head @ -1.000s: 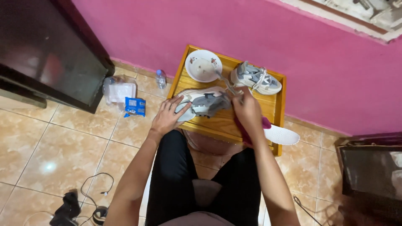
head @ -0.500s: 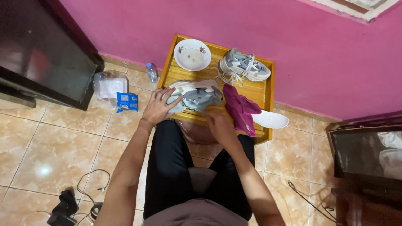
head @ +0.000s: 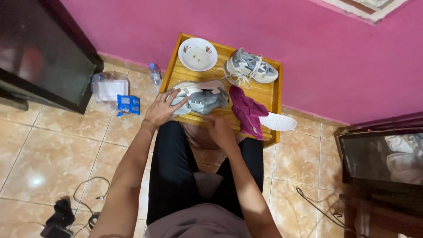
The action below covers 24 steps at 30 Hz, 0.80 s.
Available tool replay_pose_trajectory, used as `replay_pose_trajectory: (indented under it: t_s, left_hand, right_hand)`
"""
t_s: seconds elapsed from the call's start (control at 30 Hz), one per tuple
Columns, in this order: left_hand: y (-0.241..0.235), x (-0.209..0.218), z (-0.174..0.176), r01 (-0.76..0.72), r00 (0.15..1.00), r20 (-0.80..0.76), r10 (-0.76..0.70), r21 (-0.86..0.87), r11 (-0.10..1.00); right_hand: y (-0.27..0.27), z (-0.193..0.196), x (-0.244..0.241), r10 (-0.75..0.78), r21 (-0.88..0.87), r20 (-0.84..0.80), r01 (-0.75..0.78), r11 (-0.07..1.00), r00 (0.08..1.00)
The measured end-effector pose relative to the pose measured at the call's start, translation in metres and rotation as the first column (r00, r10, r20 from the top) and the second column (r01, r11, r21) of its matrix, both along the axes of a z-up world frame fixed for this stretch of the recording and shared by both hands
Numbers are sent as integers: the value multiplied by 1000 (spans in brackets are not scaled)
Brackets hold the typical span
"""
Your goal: The person scrubs a grey and white sneaker with a toothbrush and a cleaning solution from a bowl. They repeatedly scrub the upper and side panels of the shoe while holding it steady with the other hand.
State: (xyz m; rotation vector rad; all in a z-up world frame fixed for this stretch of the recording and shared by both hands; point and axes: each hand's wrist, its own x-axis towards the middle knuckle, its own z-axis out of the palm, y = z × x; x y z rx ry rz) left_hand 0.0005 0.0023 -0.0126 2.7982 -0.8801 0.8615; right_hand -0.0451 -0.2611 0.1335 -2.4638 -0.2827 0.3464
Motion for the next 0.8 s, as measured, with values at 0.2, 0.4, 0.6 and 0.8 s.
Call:
replay_pose_trajectory:
  t_s: [0.2,0.4,0.6,0.8]
  left_hand:
    - [-2,-1,3,-27,1000,-3,27,1,1000]
    - [-2,-1,5,-25,1000,-8,26,14,1000]
    - [0,-2,4,-2,1000,-16,2,8,1000]
    - [0,1,-4,-29,1000,9,28,41,999]
  right_hand:
    - [-19,-17,4,-128,56,9,127,990,992]
    - [-28,-21,-11,-114,29,61,113,993,992]
    - [-4,-22,-30,-5,34,118,1,999,993]
    - [-27,3,-33,-102,50,175,94,994,979]
